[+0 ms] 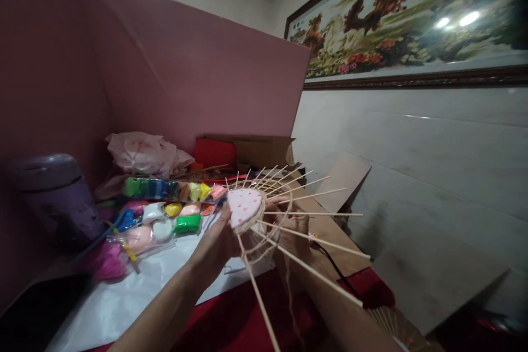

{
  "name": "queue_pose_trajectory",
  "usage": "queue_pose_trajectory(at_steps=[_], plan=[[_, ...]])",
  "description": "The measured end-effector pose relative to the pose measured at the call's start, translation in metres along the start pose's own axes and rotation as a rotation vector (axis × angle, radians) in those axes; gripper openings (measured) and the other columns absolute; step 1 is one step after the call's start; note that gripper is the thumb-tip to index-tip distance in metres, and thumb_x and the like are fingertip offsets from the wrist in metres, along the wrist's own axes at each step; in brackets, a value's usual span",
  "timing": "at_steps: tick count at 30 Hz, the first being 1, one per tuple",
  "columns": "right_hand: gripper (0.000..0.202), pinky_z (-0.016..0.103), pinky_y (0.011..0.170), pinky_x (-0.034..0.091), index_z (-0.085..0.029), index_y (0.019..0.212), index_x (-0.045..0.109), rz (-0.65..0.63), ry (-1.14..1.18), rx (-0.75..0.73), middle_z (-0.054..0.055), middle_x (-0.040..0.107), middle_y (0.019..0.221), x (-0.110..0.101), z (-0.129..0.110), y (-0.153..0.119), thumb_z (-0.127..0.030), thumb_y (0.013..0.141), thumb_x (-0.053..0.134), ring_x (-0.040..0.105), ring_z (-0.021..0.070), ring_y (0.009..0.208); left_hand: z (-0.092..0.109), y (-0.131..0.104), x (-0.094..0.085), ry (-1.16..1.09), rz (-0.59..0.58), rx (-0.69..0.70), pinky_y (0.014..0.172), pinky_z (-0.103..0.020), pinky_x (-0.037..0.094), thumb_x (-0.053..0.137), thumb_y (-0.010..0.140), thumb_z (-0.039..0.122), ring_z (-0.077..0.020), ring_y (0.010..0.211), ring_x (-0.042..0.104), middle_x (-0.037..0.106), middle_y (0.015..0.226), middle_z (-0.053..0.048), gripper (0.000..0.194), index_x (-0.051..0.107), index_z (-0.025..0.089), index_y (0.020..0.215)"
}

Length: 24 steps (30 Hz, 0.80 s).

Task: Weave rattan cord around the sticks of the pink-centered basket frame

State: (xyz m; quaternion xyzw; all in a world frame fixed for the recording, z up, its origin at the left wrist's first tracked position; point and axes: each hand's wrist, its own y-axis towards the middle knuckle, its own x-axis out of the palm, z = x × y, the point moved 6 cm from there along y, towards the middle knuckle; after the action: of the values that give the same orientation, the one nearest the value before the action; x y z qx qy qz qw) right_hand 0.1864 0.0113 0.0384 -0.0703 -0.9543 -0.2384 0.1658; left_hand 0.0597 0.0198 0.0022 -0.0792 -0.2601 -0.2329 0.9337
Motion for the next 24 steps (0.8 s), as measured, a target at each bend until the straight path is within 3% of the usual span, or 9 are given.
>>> queue_pose_trajectory(at_steps=[2,4,5,8,11,13,16,20,24], plan=[[0.003,0.026,0.052,0.045,-0.023,0.072,0.059,0.063,-0.091,-0.029,-0.001,0.061,0.068,-0.006,-0.004,0.01,-0.023,0.07,0.06,0.055,0.0133,0.058,0.016,0.0,-0.022,0.16,0.287,0.206,0.046,-0.023,0.036,0.055,0.076,0.047,-0.0111,0.043,0.044,0.051,0.048,0.0,0.035,0.06,0.015,0.063],[0.003,0.023,0.047,0.042,-0.02,0.068,0.059,0.074,-0.137,-0.035,-0.001,0.058,0.062,-0.007,-0.008,0.019,-0.022,0.069,0.061,0.052,0.0117,0.052,0.04,-0.009,-0.03,0.32,0.464,0.493,0.051,-0.02,0.038,0.068,0.068,0.03,-0.0108,0.051,0.047,0.054,0.056,0.002,0.016,0.062,0.016,0.07],[0.004,0.022,0.045,0.041,-0.019,0.069,0.059,0.066,-0.136,-0.039,-0.001,0.058,0.061,-0.005,-0.011,0.023,-0.022,0.068,0.062,0.051,0.011,0.05,0.051,-0.016,-0.027,0.381,0.498,0.628,0.062,-0.02,0.041,0.072,0.063,0.022,-0.0121,0.064,0.053,0.06,0.07,0.001,0.018,0.064,0.018,0.079],[0.005,0.02,0.042,0.038,-0.017,0.069,0.06,0.024,-0.175,-0.108,-0.002,0.057,0.06,0.004,-0.028,0.029,-0.021,0.069,0.062,0.049,0.0095,0.048,0.072,-0.029,-0.002,0.549,0.34,0.828,0.094,-0.027,0.033,0.074,0.057,0.011,-0.02,0.11,0.048,0.057,0.117,-0.005,0.052,0.063,0.024,0.106],[0.006,0.02,0.043,0.038,-0.017,0.067,0.062,-0.04,-0.311,-0.215,-0.002,0.056,0.057,0.019,-0.047,0.028,-0.021,0.072,0.061,0.049,0.0094,0.049,0.078,-0.03,0.02,0.653,0.196,0.841,0.104,-0.031,0.023,0.072,0.061,0.011,-0.0219,0.123,0.039,0.053,0.127,-0.005,0.056,0.06,0.026,0.114],[0.007,0.02,0.044,0.04,-0.016,0.069,0.063,-0.082,-0.39,-0.253,-0.002,0.056,0.057,0.029,-0.054,0.027,-0.02,0.074,0.06,0.05,0.0098,0.05,0.077,-0.026,0.028,0.627,0.129,0.81,0.103,-0.034,0.026,0.069,0.066,0.013,-0.023,0.121,0.042,0.055,0.126,-0.006,0.049,0.061,0.026,0.113],[0.009,0.021,0.045,0.042,-0.016,0.076,0.063,-0.115,-0.4,-0.26,-0.002,0.057,0.06,0.039,-0.06,0.026,-0.024,0.077,0.06,0.051,0.01,0.052,0.082,-0.023,0.03,0.524,0.112,0.802,0.099,-0.038,0.034,0.063,0.072,0.018,-0.0244,0.111,0.051,0.062,0.115,-0.006,0.034,0.066,0.026,0.105],[0.023,0.022,0.047,0.045,-0.018,0.099,0.058,-0.163,-0.264,-0.223,0.002,0.061,0.075,0.049,-0.064,0.018,-0.033,0.082,0.057,0.057,0.0128,0.062,0.097,-0.031,0.031,0.419,0.187,0.798,0.096,-0.035,0.037,0.07,0.064,0.017,-0.0266,0.11,0.052,0.066,0.107,-0.005,0.031,0.071,0.024,0.094],[0.025,0.023,0.052,0.044,-0.019,0.093,0.058,-0.29,-0.254,-0.199,0.004,0.062,0.079,0.062,-0.063,-0.001,-0.04,0.088,0.046,0.056,0.0129,0.065,0.1,-0.035,0.036,0.34,0.128,0.723,0.079,-0.031,0.047,0.066,0.07,0.021,-0.0251,0.092,0.061,0.069,0.099,-0.008,0.027,0.069,0.019,0.097]])
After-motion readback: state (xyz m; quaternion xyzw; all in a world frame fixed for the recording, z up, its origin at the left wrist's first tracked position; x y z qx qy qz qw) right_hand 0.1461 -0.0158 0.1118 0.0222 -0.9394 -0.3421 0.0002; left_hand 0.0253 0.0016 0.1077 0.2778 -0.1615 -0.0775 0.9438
